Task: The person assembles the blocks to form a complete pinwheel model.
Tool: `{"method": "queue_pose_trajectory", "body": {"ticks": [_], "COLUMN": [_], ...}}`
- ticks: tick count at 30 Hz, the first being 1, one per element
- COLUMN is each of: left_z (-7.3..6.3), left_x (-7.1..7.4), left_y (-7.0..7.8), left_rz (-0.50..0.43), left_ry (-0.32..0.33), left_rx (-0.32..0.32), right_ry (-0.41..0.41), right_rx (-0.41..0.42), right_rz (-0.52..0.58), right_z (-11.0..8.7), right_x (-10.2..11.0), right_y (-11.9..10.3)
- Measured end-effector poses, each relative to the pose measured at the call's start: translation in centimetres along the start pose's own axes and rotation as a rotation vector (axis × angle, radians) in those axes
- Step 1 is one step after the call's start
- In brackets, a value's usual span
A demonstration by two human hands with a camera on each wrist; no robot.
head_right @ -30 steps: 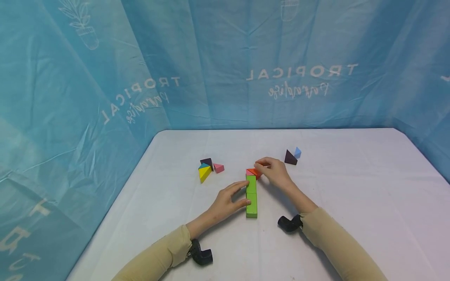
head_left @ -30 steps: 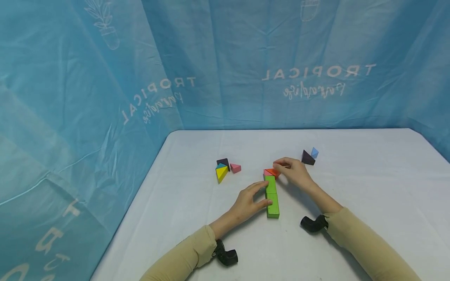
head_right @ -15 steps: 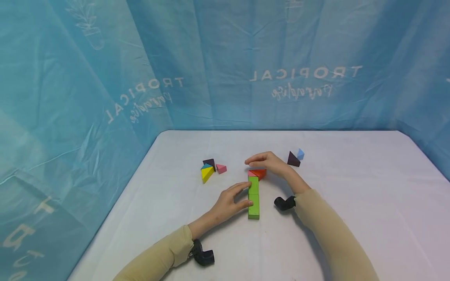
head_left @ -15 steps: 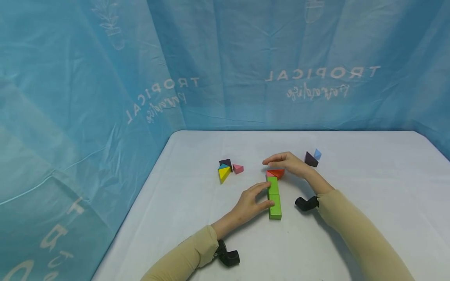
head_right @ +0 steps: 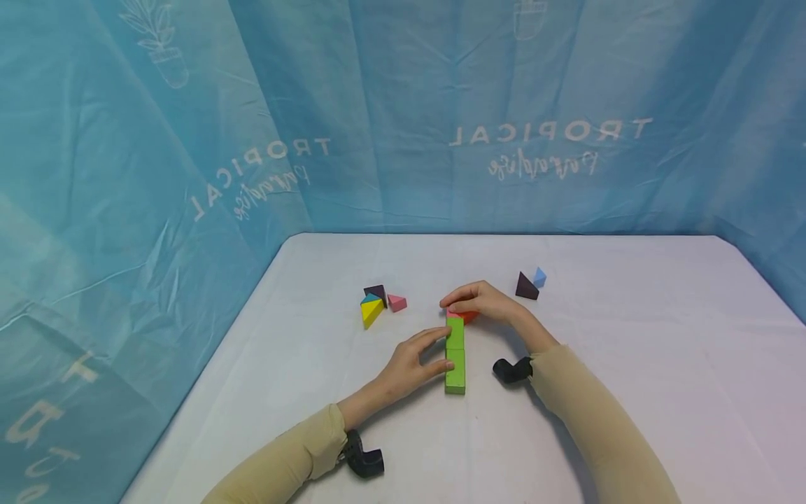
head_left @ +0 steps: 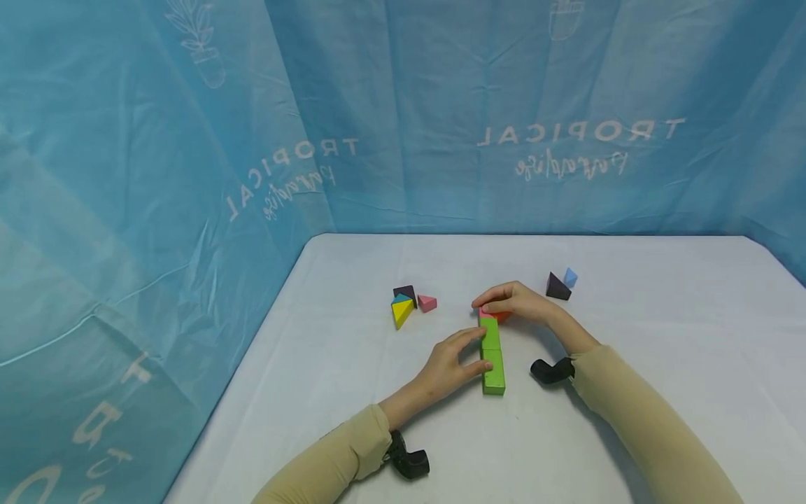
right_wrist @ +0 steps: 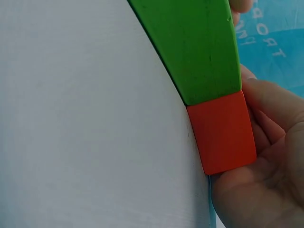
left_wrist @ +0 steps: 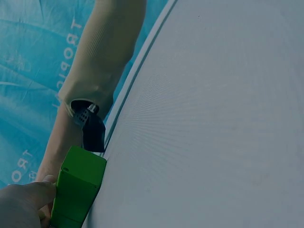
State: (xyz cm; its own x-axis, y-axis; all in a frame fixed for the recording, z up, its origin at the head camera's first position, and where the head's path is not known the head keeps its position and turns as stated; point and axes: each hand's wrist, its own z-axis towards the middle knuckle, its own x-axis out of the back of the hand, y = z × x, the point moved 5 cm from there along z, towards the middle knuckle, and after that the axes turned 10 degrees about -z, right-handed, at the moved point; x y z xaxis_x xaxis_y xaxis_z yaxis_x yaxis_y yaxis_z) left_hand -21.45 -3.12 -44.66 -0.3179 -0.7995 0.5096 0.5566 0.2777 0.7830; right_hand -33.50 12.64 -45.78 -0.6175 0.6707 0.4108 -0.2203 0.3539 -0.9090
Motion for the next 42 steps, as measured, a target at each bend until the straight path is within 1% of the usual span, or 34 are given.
{"method": "queue_pose_trajectory", "body": {"ticks": [5, 7, 10, 13, 15, 16, 18, 19, 22, 26, 29, 32, 34, 37, 40, 42], "left_z": [0.0, 0.0, 0.0, -0.1, -0.1, -0.1, -0.1, -0.1, -0.1, -0.2, -0.2, -0.1, -0.1, 0.0, 0.0, 0.1], "left_x": [-0.1, -0.1, -0.1, -0.2, -0.1, -0.1, 0.0, 0.0, 0.1, 0.1, 0.1, 0.2, 0.2, 0.1, 0.0, 0.0], "left_y": [-0.1, -0.2, -0.3, -0.3, -0.3, -0.3, -0.3, -0.3, -0.4, -0.5, -0.6, -0.5, -0.5, -0.3, -0.3, -0.2], "left_rz": [0.002, -0.005, -0.012, -0.018, -0.019, -0.022, -0.026, -0.026, -0.034, -0.025, -0.018, -0.021, -0.025, -0.031, -0.039, -0.037], "left_ry": [-0.001, -0.001, -0.002, -0.008, -0.009, -0.007, -0.002, 0.0, 0.001, 0.002, 0.005, 0.008, 0.012, 0.013, 0.004, 0.001], "left_rx": [0.012, 0.022, 0.036, 0.044, 0.043, 0.041, 0.036, 0.035, 0.042, 0.053, 0.053, 0.048, 0.044, 0.038, 0.04, 0.04], "right_ry": [0.022, 0.063, 0.157, 0.281, 0.37, 0.417, 0.502, 0.537, 0.605, 0.623, 0.582, 0.519, 0.479, 0.441, 0.425, 0.423], "right_rx": [-0.005, -0.007, 0.01, 0.045, 0.058, 0.051, 0.039, 0.018, -0.026, -0.089, -0.123, -0.133, -0.128, -0.136, -0.149, -0.151], "right_rz": [-0.007, -0.002, 0.034, 0.067, 0.051, 0.038, 0.028, 0.02, 0.044, 0.031, 0.032, 0.015, -0.04, -0.15, -0.193, -0.198], "right_z": [0.0, -0.2, -0.9, -2.1, -3.2, -3.7, -4.8, -5.3, -6.8, -8.1, -8.4, -8.5, -8.6, -8.7, -8.7, -8.8], "right_x": [-0.1, 0.2, 1.4, 3.4, 5.1, 6.0, 7.8, 8.7, 10.8, 12.7, 13.2, 13.1, 12.8, 12.4, 12.1, 12.0], "right_y": [0.2, 0.0, -0.9, -2.3, -3.0, -3.3, -3.3, -3.1, -2.1, 0.2, 2.0, 3.5, 4.0, 4.2, 4.5, 4.7]}}
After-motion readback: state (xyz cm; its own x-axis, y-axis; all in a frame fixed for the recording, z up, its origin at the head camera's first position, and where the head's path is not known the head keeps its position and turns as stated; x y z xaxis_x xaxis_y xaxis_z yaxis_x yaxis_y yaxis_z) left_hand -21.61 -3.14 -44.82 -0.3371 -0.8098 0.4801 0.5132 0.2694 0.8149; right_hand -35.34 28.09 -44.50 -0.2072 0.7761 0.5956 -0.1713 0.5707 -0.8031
